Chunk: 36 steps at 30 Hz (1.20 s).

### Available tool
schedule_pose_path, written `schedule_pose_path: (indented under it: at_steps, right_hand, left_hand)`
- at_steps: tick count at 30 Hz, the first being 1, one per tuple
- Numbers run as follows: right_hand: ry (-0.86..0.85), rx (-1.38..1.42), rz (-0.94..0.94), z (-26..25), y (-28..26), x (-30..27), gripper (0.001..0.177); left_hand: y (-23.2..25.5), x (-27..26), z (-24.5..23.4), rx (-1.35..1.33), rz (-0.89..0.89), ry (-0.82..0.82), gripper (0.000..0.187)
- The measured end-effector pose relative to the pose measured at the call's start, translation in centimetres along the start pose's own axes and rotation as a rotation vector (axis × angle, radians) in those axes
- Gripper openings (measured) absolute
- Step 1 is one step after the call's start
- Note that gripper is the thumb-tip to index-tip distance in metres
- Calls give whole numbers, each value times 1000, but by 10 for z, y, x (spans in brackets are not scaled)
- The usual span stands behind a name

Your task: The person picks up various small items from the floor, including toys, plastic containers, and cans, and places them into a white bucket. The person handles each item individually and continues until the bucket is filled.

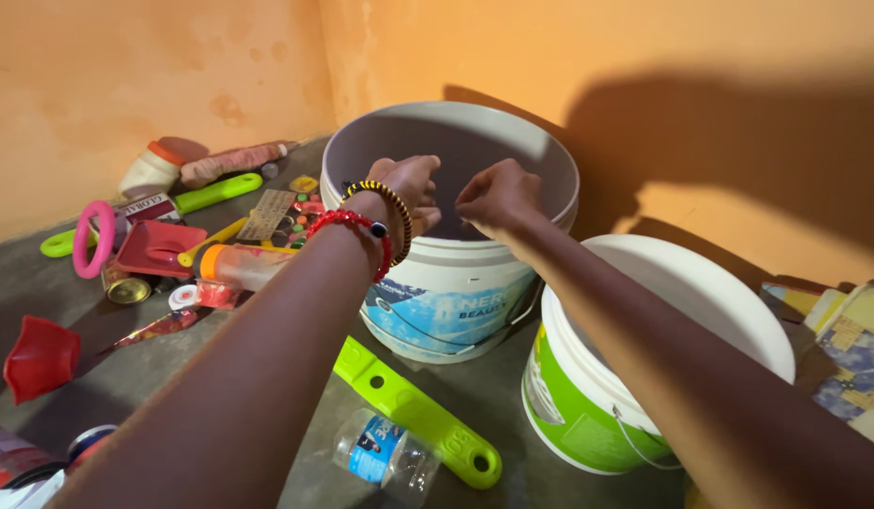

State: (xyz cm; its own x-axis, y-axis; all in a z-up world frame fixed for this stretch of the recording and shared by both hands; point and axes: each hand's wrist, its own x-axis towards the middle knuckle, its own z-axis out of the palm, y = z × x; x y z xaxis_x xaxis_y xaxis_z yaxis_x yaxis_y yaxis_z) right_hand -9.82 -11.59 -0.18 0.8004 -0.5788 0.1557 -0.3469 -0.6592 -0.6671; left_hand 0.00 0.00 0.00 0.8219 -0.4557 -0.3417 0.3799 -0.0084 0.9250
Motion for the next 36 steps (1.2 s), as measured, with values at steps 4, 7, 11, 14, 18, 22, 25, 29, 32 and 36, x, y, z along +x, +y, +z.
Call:
schedule_pose_path:
  at_steps: [4, 7, 11, 14, 18, 22, 25, 29, 32, 36]
  right_hand:
    - [63, 38, -83, 6, -10, -2, 7]
    - [197, 78, -334, 12, -25, -10, 8]
    - [324, 93, -773, 27, -53, -31, 5]
    - [291, 19, -982, 41, -72, -50, 6]
    - [248, 49, -1025, 64, -81, -80, 3]
    - [53, 57, -948, 83, -74, -96, 5]
    - [-105, 41, -919, 94, -61, -102, 6]
    - [-304, 8, -710, 107, -38, -108, 10]
    - [-451, -107, -585, 119, -19, -104, 15]
    - [-596, -173, -590, 132, 10, -98, 28]
  left_hand:
    - [-2, 13, -11, -84, 50, 6, 39]
    - [-6, 26, -26, -112, 121, 35, 31]
    - [-16, 30, -66, -74, 326, -58, 48]
    - [-29, 20, -94, 130, 297, 102, 27]
    - [-50, 6, -131, 413, 399, 262, 21]
    - [-95, -5, -167, 650, 538, 229, 20]
    - [-126, -16, -179, 873, 378, 151, 20]
    - [-157, -36, -169, 984, -31, 55, 27]
    - [-175, -49, -161, 1088, -67, -42, 35]
    - [-194, -51, -148, 1171, -98, -52, 42]
